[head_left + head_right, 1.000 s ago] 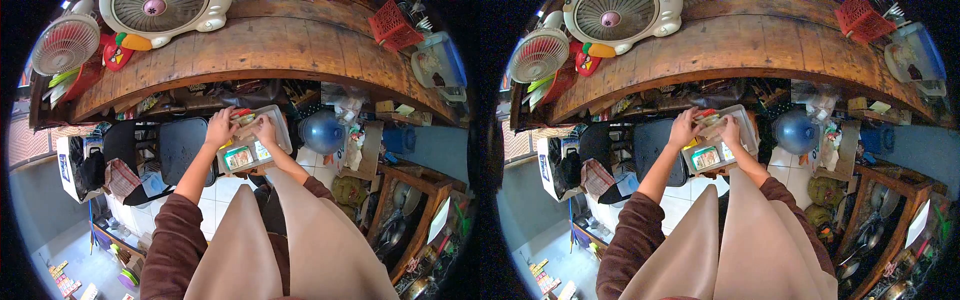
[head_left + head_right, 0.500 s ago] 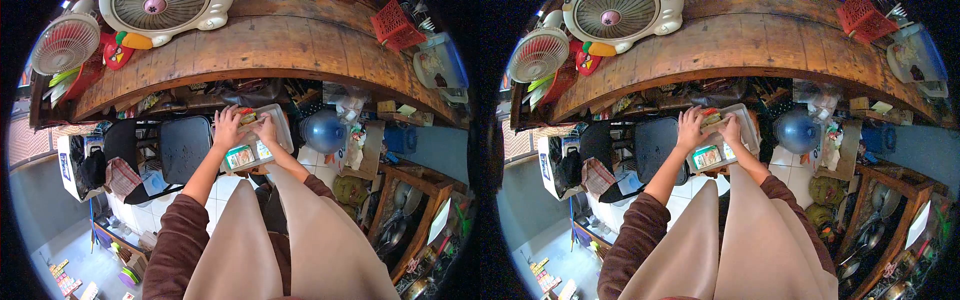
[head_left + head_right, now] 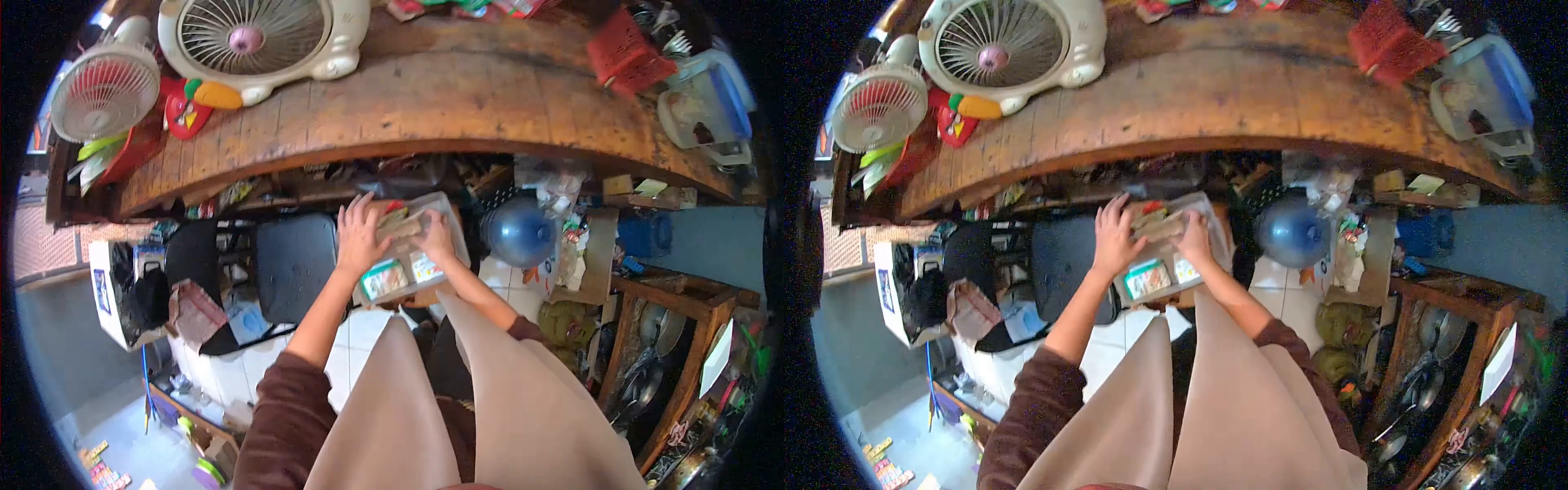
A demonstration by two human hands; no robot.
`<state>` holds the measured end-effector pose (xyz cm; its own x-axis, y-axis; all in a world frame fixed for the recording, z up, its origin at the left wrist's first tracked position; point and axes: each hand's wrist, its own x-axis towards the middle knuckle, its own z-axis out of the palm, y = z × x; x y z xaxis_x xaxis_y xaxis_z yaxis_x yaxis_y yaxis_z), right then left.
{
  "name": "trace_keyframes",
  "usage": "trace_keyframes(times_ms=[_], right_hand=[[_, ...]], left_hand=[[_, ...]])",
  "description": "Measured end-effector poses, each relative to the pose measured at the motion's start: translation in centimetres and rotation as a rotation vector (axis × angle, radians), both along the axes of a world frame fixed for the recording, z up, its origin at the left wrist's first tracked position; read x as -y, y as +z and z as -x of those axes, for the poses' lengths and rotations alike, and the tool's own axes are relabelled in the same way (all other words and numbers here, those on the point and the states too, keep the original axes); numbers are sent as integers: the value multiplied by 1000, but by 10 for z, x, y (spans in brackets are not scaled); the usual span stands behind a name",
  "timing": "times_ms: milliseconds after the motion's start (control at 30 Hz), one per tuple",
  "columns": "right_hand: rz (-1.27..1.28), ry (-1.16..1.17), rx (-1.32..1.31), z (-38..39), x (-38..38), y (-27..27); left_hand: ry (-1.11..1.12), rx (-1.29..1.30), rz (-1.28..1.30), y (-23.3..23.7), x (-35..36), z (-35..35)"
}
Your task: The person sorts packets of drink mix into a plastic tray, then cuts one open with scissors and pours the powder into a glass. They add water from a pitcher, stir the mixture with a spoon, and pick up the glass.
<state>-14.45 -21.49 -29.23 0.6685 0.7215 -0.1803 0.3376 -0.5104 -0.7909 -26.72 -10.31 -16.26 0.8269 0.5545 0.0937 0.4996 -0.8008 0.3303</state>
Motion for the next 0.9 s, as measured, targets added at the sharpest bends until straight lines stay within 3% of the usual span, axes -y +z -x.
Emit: trace_keyframes(times_ms=[33, 100, 133, 200, 267, 300, 367, 400, 433, 500, 533, 600, 700, 767, 900], right_hand=[[-13, -18, 31, -17, 3, 15], [161, 489, -214, -57, 17, 84], [172, 603, -291, -79, 22, 124], [194, 752, -427, -120, 29, 197], [84, 693, -403, -156, 27, 253], [-69, 601, -393, -173, 21, 263], [-316, 426, -247, -207, -9, 277], [-341, 273, -5, -221, -30, 281], [-377, 133, 277, -227, -49, 290], [-478, 63, 705, -252, -90, 282], [-517, 57, 680, -259, -112, 279], [-508, 130, 789, -284, -151, 259], [-507, 132, 733, -289, -172, 253], [-223, 146, 809, -283, -168, 260], [-303, 206, 1063, -286, -156, 262]], left_hand=[[-12, 40, 48, 15, 0, -2], [-95, 2, 300, 57, -3, -5], [-165, -16, 545, 89, -5, -10], [-442, -239, 929, 134, -25, -22], [-620, -209, 1281, 159, -44, -50], [-681, -160, 1175, 169, -53, -74], [-528, 112, 1108, 188, -56, -130], [-477, 248, 1023, 184, -66, -162], [-462, 370, 533, 172, -85, -196], [-189, 360, -38, 181, -98, -244], [-156, 415, -288, 171, -114, -265], [-133, 417, -525, 159, -141, -290], [-19, 183, -485, 147, -153, -301], [-2, 145, -495, 154, -149, -298], [45, 172, -557, 149, -141, -285]])
